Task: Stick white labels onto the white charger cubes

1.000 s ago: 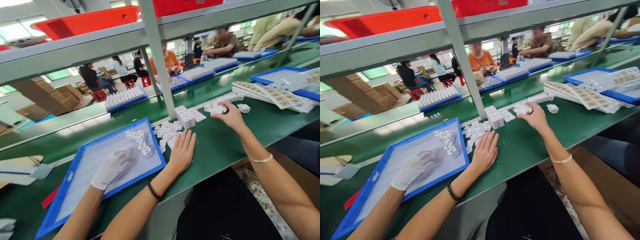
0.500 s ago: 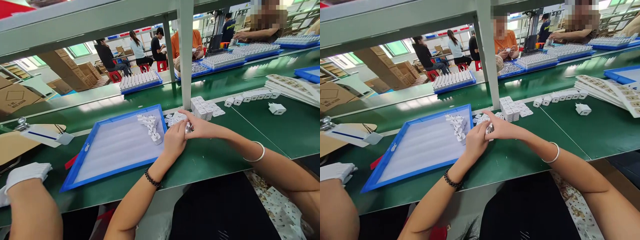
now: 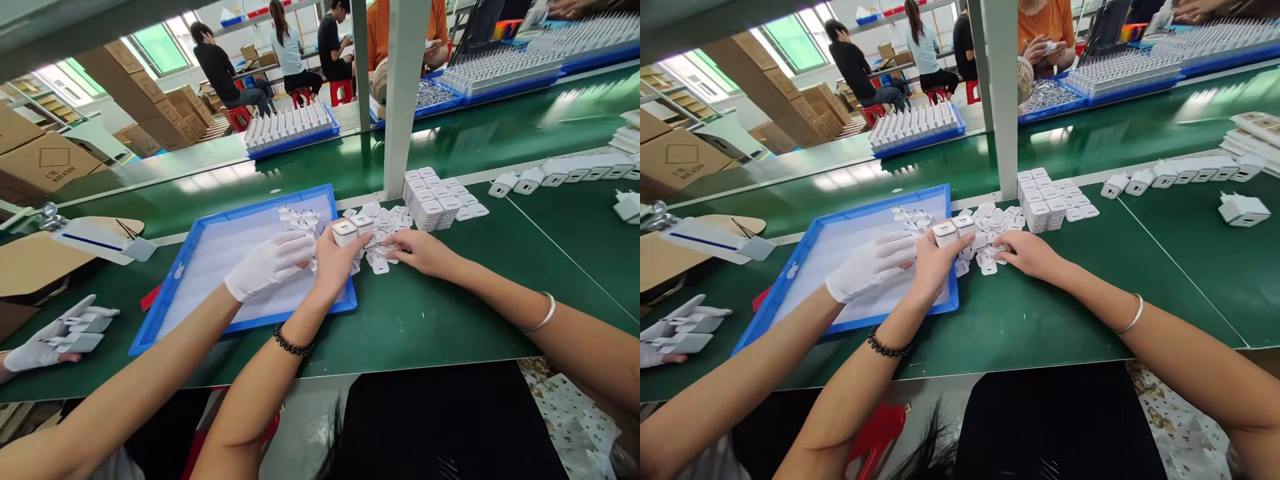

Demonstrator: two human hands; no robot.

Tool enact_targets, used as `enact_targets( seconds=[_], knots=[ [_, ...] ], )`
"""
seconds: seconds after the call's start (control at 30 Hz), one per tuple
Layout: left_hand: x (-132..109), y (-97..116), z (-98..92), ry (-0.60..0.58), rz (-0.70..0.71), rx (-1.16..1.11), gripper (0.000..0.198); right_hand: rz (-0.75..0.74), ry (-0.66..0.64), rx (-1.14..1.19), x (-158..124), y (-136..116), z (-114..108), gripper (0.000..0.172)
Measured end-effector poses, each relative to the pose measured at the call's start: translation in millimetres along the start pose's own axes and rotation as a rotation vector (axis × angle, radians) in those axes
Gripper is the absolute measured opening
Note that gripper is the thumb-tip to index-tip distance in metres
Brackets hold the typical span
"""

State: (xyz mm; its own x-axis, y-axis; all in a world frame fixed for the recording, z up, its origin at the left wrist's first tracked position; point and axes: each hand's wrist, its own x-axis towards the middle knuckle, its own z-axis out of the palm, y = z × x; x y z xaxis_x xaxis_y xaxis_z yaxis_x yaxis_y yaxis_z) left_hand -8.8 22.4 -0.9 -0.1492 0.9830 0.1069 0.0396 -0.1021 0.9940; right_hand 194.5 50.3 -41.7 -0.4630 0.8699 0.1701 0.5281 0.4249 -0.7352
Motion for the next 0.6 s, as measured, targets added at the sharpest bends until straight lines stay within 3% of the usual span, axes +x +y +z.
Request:
enact_targets(
  seconds=[0.2, 0.4, 0.6],
  knots=[
    [-14, 4, 6.1, -0.049, 0.022, 0.048, 0.046, -0.023, 0.014, -0.032, -3, -12, -16, 0.026],
    [-23, 1, 12.8, -0.094, 0.020, 0.066, 0.045, 0.118, -0.003, -0.040, -6, -15, -32, 0.041],
    [-23, -2, 13.1, -0.133, 0.012, 0.021, 0.045, 0.209, 0.084, -0.006, -6, -16, -38, 0.027]
  ],
)
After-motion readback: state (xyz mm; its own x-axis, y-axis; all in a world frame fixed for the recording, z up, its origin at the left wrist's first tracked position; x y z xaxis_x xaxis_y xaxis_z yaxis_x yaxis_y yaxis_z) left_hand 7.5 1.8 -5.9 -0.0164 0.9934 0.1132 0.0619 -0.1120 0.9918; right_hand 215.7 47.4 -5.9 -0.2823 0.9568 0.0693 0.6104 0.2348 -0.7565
